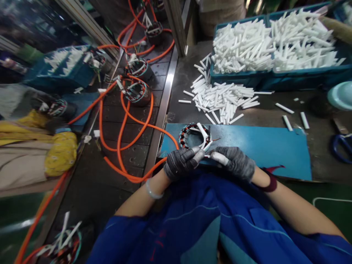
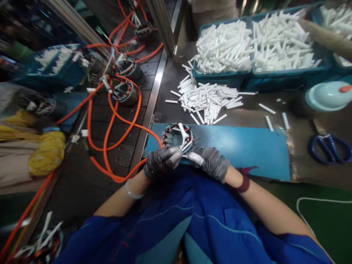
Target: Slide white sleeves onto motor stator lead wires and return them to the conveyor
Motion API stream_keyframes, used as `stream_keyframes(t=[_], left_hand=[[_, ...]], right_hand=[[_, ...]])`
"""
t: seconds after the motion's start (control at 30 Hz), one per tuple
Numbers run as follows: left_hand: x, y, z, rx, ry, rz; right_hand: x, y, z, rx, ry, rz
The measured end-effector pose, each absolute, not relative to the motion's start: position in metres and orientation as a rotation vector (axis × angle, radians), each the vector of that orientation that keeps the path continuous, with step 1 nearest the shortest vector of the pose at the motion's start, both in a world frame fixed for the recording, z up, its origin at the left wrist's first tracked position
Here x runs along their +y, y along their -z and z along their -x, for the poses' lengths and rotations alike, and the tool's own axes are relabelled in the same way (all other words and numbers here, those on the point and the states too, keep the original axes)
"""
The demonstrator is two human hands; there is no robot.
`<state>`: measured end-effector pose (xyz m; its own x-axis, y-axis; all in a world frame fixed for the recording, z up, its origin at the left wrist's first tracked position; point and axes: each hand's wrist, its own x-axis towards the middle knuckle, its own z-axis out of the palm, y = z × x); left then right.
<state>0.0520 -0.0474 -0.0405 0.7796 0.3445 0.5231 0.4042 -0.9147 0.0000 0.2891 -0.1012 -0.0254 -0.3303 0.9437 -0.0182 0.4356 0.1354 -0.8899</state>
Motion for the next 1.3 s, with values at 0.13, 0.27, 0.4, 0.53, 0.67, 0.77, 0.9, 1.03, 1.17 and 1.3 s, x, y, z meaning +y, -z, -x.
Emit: stream_keyframes(t=[0.13, 0.27, 0.4, 0.53, 0.67, 0.77, 0.9, 1.03, 1.17, 1.3], left_hand=[[-0.048, 0.041, -0.047, -0.578, 0.609, 2.861], [-0.05, 0.03, -0.047, -0.662, 0.683, 2.907], [-0.05, 0.021, -0.045, -0.95, 0.776, 3.068], [-0.045, 0.018, -0.042, -1.132, 0.77, 3.237], [-0.039, 0.015, -0.044, -1.218, 0.846, 3.328], [-0.038, 0.01, -0.045, -1.34, 0.822, 3.383], [-0.037, 0.007, -0.045, -1.375, 0.839, 3.399], [-0.036, 0.007, -0.044, -1.356, 0.817, 3.391], [-0.034, 0.012, -0.043, -1.222, 0.691, 3.371], [-0.031, 0.013, -0.041, -1.006, 0.553, 3.393]], right_hand=[[-0.097, 0.032, -0.268, -1.567, -1.527, 1.361], [-0.098, 0.023, -0.286, -1.673, -1.303, 1.447], [-0.099, 0.011, -0.374, -1.47, -0.405, 2.152], [-0.094, 0.018, -0.456, -1.256, 0.086, 2.821], [-0.095, 0.026, -0.455, -1.449, 0.055, 2.606], [-0.1, 0.025, -0.408, -1.33, -0.223, 2.152], [-0.099, 0.028, -0.348, -1.342, -0.799, 1.645], [-0.083, 0.038, -0.332, -1.276, -1.063, 1.491], [-0.07, 0.037, -0.338, -1.41, -1.07, 1.402], [-0.059, 0.027, -0.339, -1.606, -1.11, 1.287]])
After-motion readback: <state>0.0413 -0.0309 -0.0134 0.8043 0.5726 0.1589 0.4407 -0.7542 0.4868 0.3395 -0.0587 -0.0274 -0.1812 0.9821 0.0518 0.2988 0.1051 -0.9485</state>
